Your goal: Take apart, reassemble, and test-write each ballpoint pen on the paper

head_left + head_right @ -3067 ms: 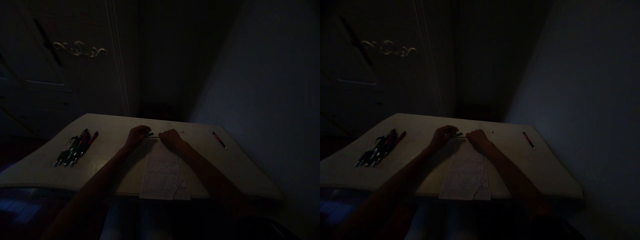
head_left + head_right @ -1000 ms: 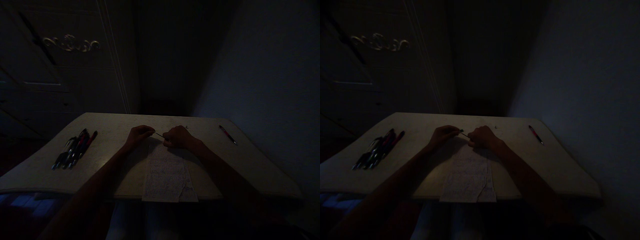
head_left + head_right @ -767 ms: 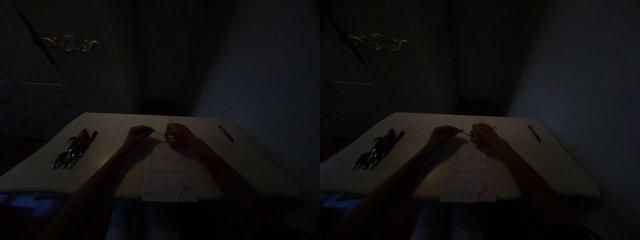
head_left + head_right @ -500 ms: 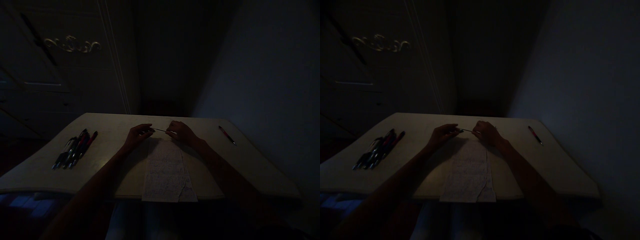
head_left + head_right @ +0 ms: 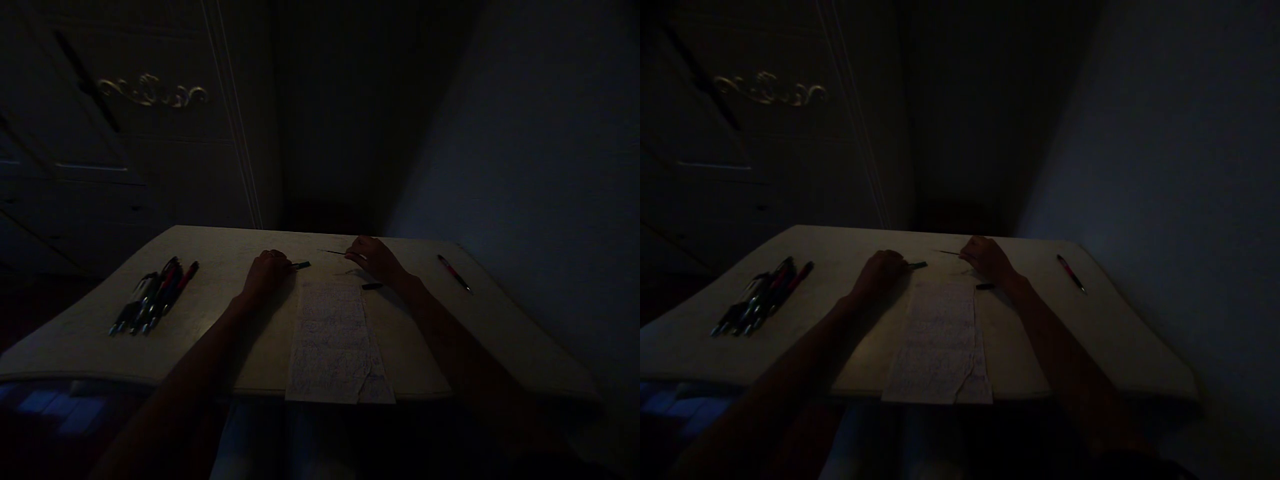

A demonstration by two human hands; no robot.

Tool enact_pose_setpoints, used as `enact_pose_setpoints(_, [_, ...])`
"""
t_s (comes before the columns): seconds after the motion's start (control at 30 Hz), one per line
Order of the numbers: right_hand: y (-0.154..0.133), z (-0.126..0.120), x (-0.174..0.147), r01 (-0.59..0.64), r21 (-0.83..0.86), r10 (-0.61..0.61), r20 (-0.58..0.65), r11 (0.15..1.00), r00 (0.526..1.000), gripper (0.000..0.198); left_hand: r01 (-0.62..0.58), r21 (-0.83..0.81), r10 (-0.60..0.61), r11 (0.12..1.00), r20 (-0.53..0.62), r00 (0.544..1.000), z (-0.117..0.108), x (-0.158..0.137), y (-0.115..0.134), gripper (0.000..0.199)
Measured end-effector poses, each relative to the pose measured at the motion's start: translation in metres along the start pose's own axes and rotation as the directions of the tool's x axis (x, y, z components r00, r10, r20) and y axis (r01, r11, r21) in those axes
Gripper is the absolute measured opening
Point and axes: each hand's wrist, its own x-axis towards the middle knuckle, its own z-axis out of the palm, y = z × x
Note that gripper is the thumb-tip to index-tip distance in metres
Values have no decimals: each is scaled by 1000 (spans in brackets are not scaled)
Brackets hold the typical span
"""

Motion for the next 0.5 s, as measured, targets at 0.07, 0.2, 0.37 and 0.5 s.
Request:
enact_pose_setpoints(0.07, [5,1,-1,-17,-4,17,1,1000,1000,17,63,-167,-74,984,-58,996,-2,1,2,8])
enact_pose_setpoints(0.2, [8,1,-3,-45,16,45,-19,999,999,16,218,-750,-367,625,-37,929,-8,6,4,34])
enact_pose_setpoints(0.37, [7,1,-2,-41,31,43,-48,999,998,15,279,-878,-448,389,84,890,-9,7,11,47])
enact_pose_setpoints(0.5, [8,2,-2,-30,8,31,-50,1000,998,16,282,-716,-372,638,33,928,-4,3,12,36])
